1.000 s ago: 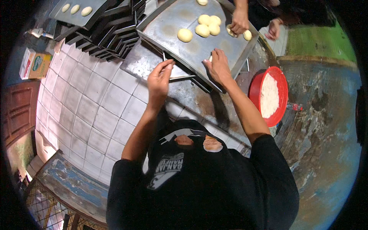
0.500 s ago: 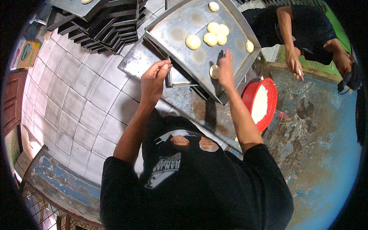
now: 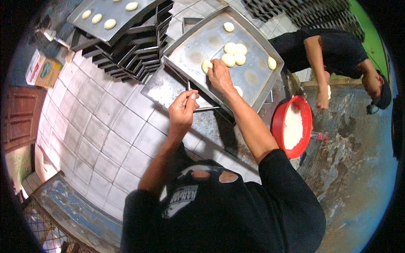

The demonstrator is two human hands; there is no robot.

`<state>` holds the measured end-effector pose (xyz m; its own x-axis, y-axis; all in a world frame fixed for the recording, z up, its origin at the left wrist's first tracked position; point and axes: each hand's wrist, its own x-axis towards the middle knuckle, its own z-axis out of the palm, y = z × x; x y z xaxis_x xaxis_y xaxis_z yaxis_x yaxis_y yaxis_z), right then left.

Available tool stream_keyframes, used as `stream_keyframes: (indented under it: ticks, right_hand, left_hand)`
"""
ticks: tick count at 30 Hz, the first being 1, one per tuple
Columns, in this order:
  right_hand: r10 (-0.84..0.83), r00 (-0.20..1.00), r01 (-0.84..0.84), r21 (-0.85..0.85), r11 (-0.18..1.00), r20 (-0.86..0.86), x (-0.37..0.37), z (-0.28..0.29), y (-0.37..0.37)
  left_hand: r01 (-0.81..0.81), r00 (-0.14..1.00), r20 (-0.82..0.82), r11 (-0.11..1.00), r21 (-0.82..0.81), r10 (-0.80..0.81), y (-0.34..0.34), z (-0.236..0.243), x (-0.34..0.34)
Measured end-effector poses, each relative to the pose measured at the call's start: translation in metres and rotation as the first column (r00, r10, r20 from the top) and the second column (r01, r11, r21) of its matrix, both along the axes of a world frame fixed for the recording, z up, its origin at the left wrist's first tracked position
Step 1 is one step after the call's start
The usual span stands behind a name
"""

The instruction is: The person picks up dough balls, flattens them by hand, adds a scoop of white filling from a red bowl, shapes the dough to seal it, and places the finished pieces onto metal baking trays.

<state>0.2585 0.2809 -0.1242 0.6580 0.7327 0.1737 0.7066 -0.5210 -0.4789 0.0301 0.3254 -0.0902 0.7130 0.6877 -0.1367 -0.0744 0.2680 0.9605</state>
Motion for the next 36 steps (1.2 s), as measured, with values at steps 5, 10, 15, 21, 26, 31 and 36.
stream_keyframes:
  ticks: [5,10,15,21,26,31,36]
  right_hand:
    - [0.039,0.936,0.022,0.169,0.985,-0.350,-0.092,0.080,-0.095]
    - [-0.081,0.985,0.144,0.463,0.874,-0.154,-0.156,0.112,-0.235]
    - [-0.255,0.717,0.523,0.258,0.813,-0.649,-0.189,0.058,-0.372]
    - [0.059,0.506,0.727,0.463,0.507,-0.860,-0.230,0.064,-0.476]
    - [-0.380,0.672,0.709,0.403,0.579,-0.636,-0.228,0.052,-0.518]
    - [-0.102,0.978,0.153,0.298,0.942,-0.181,-0.204,0.036,-0.514]
    - [-0.364,0.764,0.548,0.239,0.801,-0.532,-0.033,0.030,-0.547]
  left_hand:
    - [-0.133,0.980,0.109,0.958,-0.255,0.165,-0.071,0.017,0.016]
    - [0.101,0.991,-0.044,0.934,-0.342,-0.124,-0.179,0.055,0.021]
    - [0.339,0.933,-0.070,0.927,-0.160,-0.353,-0.300,0.026,0.012]
    - [0.519,0.845,-0.048,0.839,-0.162,-0.532,-0.399,0.038,0.001]
    - [0.637,0.682,-0.415,0.768,-0.066,-0.602,-0.411,-0.015,-0.016]
    - [0.716,0.570,-0.417,0.677,-0.172,-0.708,-0.411,-0.042,-0.018]
    - [0.757,0.616,-0.142,0.632,-0.167,-0.775,-0.403,-0.013,0.045]
